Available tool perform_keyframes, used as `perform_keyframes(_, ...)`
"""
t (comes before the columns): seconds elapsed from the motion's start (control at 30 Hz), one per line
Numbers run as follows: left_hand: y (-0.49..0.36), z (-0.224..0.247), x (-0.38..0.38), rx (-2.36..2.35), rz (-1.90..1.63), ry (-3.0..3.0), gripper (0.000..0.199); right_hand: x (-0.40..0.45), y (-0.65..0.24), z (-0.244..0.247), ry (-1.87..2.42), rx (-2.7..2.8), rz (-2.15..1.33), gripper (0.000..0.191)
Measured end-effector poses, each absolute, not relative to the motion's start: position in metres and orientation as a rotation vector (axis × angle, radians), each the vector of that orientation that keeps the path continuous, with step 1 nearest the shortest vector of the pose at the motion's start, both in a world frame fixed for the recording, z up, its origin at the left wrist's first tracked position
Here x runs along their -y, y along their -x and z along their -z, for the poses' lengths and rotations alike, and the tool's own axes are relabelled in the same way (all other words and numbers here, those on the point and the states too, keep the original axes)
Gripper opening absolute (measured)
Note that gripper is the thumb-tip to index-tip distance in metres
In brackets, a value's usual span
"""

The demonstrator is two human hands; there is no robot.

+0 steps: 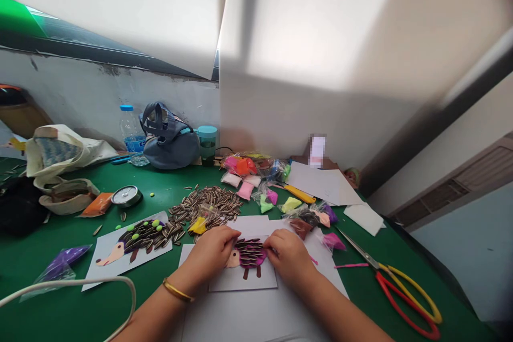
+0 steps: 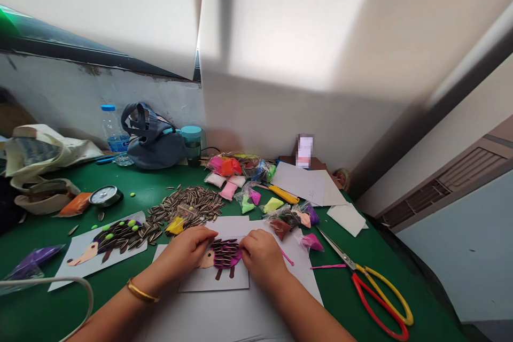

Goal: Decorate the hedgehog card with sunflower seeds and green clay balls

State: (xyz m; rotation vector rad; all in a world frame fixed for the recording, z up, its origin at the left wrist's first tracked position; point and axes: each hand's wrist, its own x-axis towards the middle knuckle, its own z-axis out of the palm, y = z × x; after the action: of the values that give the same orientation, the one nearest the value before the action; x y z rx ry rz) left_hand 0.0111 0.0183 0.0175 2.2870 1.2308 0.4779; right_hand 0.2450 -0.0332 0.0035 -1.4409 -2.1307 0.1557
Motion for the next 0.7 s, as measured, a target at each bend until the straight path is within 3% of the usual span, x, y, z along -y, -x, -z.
perform_keyframes(0.7,-0.0111,-0.0199,-0.0177,-1.231,-0.478,-2.291,0.032,0.0332,-0.2466,-0.002,1.396,2.105,-0.21,0.018)
